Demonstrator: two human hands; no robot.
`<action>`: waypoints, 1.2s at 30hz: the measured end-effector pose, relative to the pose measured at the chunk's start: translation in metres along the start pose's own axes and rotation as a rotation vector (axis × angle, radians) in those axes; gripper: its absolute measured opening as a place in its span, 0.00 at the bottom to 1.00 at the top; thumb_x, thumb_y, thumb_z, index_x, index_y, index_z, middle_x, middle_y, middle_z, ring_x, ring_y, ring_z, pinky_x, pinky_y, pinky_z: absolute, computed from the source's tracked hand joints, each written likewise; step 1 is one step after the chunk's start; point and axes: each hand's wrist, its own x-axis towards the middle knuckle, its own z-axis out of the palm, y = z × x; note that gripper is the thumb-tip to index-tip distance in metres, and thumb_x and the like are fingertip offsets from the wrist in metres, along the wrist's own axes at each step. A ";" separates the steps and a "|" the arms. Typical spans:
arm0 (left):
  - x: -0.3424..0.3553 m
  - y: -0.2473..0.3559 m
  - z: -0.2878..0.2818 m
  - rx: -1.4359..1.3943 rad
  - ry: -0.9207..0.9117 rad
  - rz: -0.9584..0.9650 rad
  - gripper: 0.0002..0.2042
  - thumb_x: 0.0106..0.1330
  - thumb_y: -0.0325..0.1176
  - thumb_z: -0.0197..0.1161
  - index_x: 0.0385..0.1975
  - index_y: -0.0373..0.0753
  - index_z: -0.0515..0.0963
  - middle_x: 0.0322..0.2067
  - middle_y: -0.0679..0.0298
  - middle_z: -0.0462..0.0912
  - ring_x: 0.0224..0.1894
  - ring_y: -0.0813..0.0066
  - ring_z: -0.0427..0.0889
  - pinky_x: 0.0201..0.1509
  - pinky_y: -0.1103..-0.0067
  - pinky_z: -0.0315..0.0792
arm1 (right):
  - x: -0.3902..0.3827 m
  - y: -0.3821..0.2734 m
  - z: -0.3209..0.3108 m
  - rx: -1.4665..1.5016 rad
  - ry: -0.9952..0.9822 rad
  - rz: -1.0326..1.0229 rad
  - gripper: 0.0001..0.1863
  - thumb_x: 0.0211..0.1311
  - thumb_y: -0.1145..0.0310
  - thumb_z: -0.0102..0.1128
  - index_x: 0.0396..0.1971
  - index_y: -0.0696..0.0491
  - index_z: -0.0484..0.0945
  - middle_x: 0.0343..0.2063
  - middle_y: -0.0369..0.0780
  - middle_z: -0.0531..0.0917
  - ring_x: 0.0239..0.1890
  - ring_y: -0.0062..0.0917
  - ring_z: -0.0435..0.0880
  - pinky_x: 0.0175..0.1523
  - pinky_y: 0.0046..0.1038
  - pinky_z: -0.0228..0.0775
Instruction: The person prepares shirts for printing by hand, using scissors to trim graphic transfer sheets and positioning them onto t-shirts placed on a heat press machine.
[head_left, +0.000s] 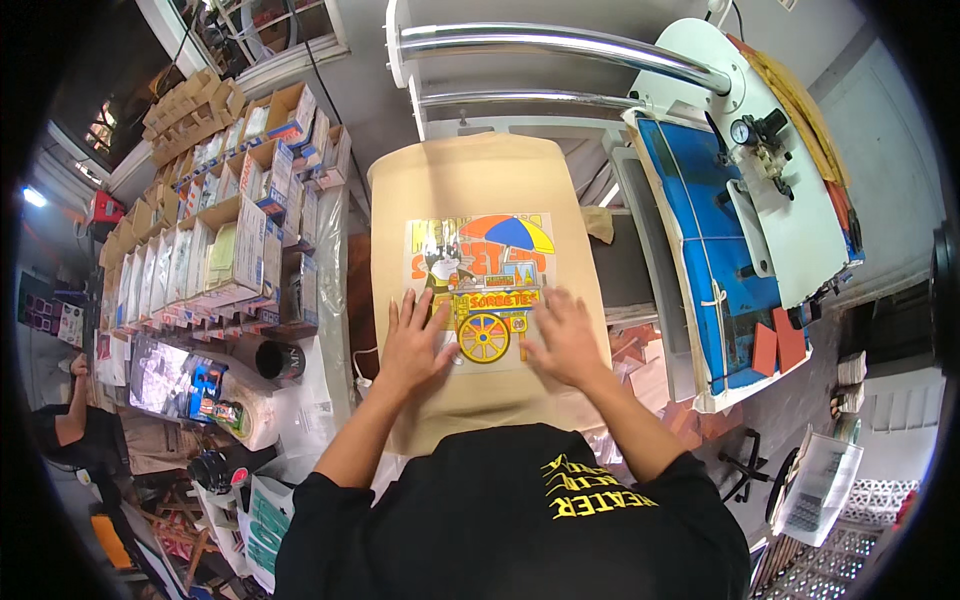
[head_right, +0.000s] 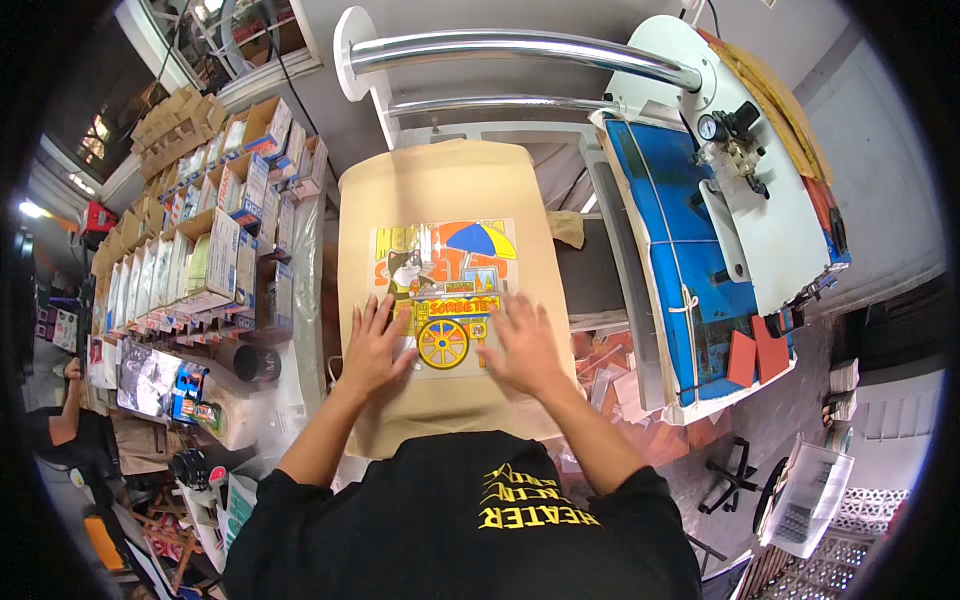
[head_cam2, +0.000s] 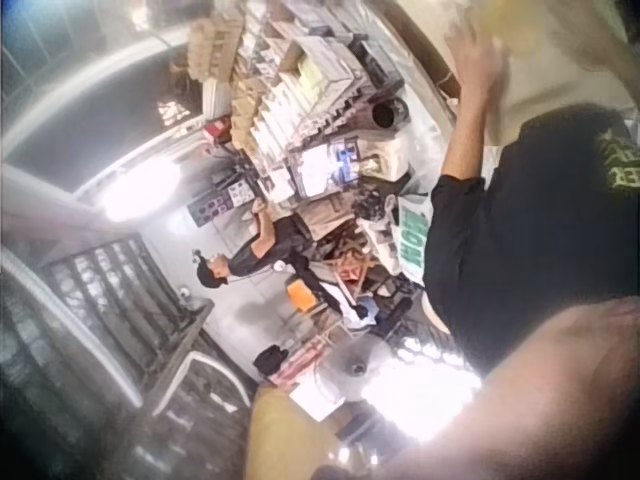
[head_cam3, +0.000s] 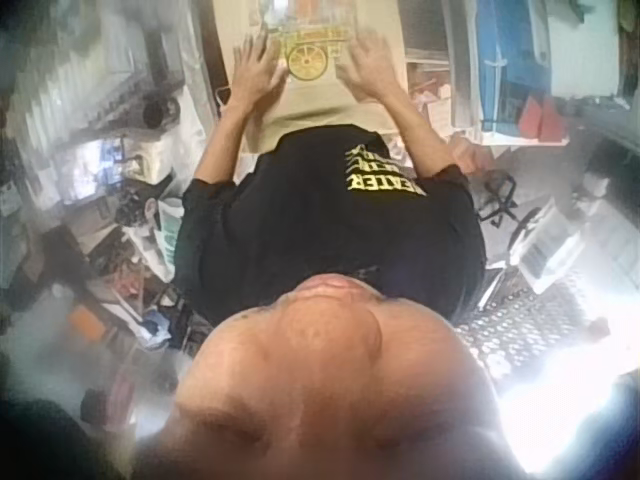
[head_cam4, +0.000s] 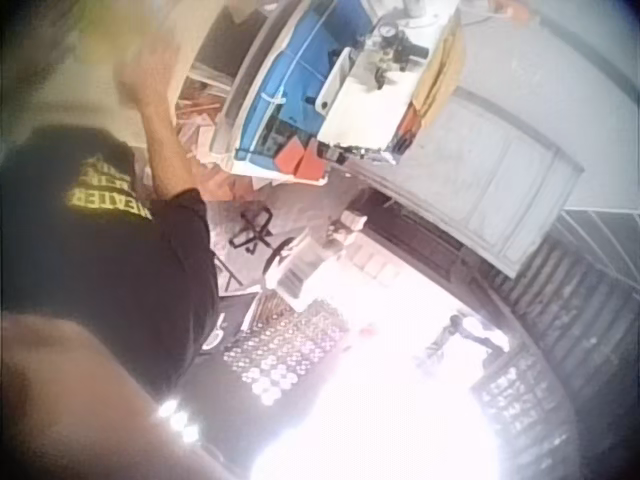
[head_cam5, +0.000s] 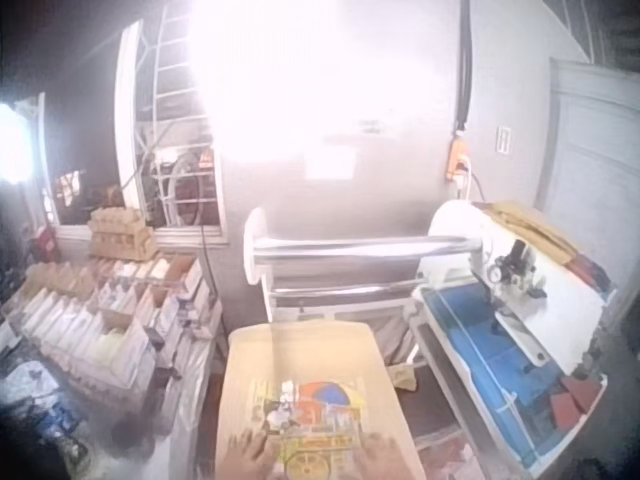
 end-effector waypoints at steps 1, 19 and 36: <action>-0.002 0.003 0.000 0.043 -0.019 -0.044 0.33 0.62 0.50 0.62 0.66 0.42 0.68 0.69 0.48 0.61 0.72 0.42 0.54 0.74 0.47 0.45 | 0.008 -0.011 0.012 -0.122 -0.082 0.018 0.39 0.64 0.43 0.55 0.67 0.56 0.65 0.70 0.48 0.60 0.74 0.45 0.51 0.75 0.54 0.40; 0.081 -0.019 0.008 -0.062 0.036 -0.198 0.31 0.61 0.48 0.61 0.65 0.43 0.70 0.70 0.53 0.60 0.74 0.49 0.51 0.76 0.50 0.34 | 0.093 0.024 0.015 -0.171 -0.088 0.094 0.41 0.68 0.38 0.43 0.73 0.50 0.56 0.74 0.44 0.53 0.77 0.38 0.44 0.77 0.48 0.27; 0.251 -0.035 0.042 0.074 0.087 -0.063 0.21 0.70 0.41 0.55 0.58 0.36 0.72 0.59 0.59 0.72 0.64 0.57 0.67 0.70 0.48 0.55 | 0.099 0.023 0.002 -0.162 -0.077 0.111 0.41 0.66 0.34 0.42 0.73 0.44 0.58 0.73 0.45 0.54 0.77 0.39 0.44 0.77 0.48 0.26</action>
